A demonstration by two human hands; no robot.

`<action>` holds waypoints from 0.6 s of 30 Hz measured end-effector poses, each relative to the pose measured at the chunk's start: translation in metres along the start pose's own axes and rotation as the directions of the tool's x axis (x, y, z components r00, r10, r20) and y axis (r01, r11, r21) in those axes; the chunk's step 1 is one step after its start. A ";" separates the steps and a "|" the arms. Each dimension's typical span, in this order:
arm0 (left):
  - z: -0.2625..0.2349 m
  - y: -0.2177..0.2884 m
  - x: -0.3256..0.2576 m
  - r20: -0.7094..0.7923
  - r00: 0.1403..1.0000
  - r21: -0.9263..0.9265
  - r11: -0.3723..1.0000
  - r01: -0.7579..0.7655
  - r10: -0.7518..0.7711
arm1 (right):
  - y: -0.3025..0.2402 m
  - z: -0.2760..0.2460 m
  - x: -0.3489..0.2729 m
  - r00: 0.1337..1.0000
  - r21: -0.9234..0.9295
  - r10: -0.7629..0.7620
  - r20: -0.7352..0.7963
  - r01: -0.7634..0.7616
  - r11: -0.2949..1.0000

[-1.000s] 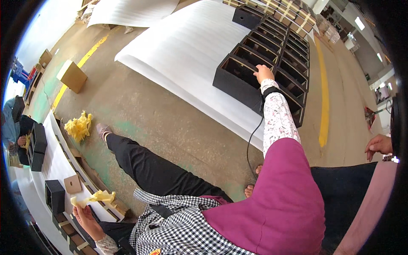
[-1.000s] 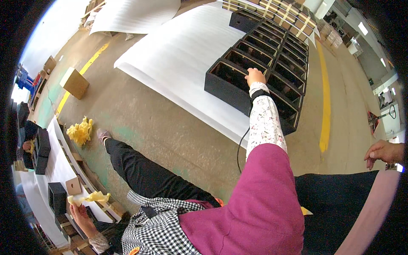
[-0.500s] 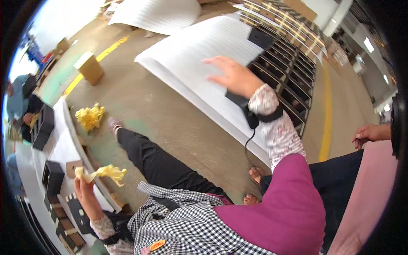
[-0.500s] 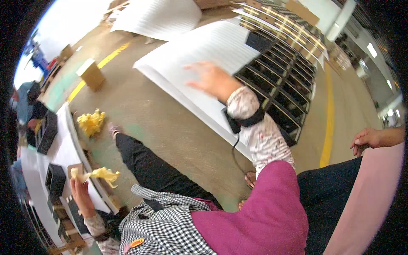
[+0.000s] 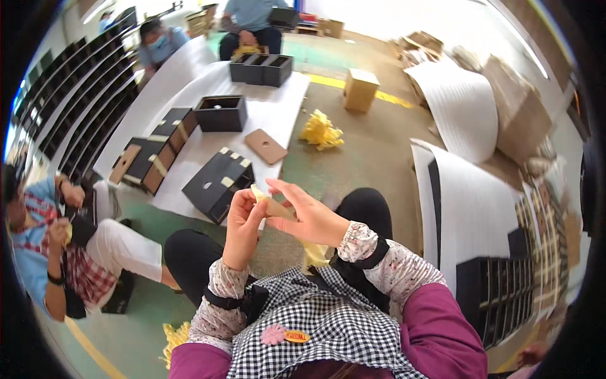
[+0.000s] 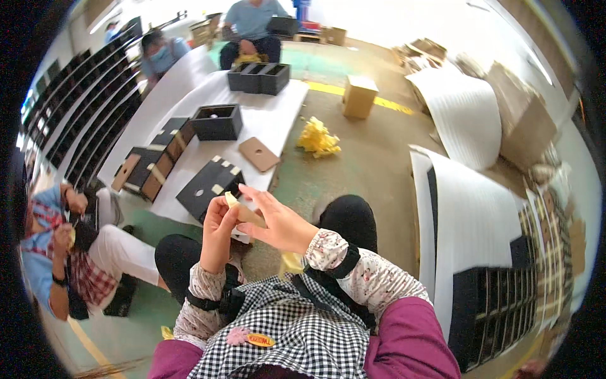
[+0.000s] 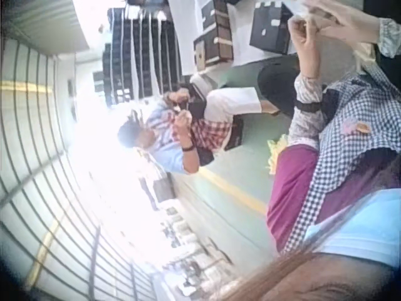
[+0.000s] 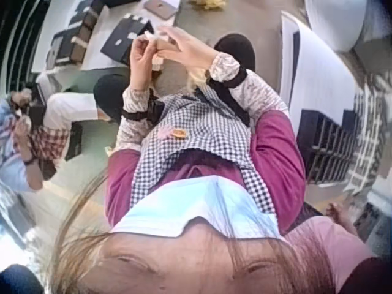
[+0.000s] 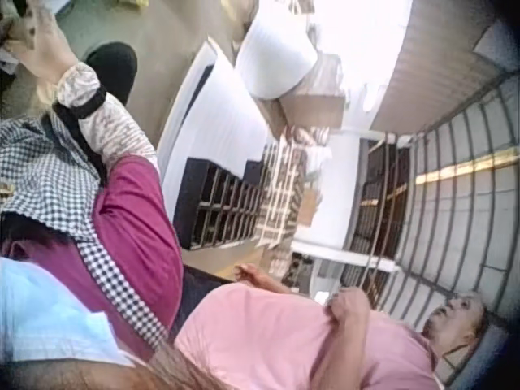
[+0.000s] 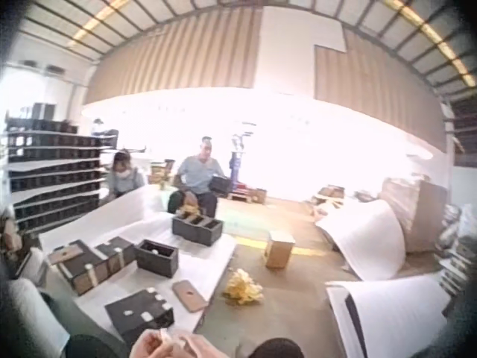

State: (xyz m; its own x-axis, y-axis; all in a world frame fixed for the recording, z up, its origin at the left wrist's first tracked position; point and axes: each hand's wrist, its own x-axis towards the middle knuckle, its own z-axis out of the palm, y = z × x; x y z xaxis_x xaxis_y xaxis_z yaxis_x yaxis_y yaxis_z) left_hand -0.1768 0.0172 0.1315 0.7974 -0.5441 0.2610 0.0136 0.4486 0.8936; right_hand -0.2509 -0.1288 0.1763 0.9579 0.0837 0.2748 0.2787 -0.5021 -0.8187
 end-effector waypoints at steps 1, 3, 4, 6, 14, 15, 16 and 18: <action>-0.012 0.003 -0.005 -0.072 0.997 -0.008 1.000 -0.004 0.004 | -0.001 0.006 0.013 0.993 0.063 0.074 0.091 -0.080 0.995; -0.030 0.006 -0.012 -0.205 0.979 -0.042 0.999 -0.009 0.001 | 0.008 0.018 0.042 0.949 0.097 0.118 0.292 -0.152 0.984; -0.039 0.004 -0.015 -0.242 0.969 -0.030 0.998 -0.057 0.048 | 0.013 0.025 0.054 0.911 0.114 0.140 0.388 -0.198 0.974; -0.052 0.009 -0.015 -0.305 0.950 0.012 0.998 -0.063 0.063 | 0.015 0.034 0.080 0.878 0.110 0.116 0.464 -0.187 0.976; -0.103 -0.014 -0.015 -0.469 0.883 0.170 0.981 0.098 -0.007 | 0.065 0.063 0.140 0.767 0.201 0.025 0.641 -0.199 0.959; -0.107 -0.014 -0.016 -0.474 0.878 0.158 0.975 0.154 -0.062 | 0.071 0.063 0.145 0.766 0.195 0.033 0.642 -0.204 0.959; -0.110 -0.016 -0.016 -0.477 0.871 0.143 0.967 0.210 -0.119 | 0.077 0.062 0.149 0.766 0.189 0.042 0.641 -0.211 0.959; -0.116 -0.024 -0.015 -0.459 0.885 0.281 0.931 0.232 -0.082 | 0.098 0.060 0.159 0.753 0.206 0.057 0.656 -0.251 0.946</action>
State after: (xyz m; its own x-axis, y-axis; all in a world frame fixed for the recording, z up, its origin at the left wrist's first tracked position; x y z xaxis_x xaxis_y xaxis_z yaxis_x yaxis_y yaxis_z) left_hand -0.1191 0.0968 0.0641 0.9812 -0.1929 -0.0099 0.0282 0.0925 0.9953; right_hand -0.0668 -0.1131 0.1098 0.7824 0.5990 -0.1706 0.0374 -0.3186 -0.9471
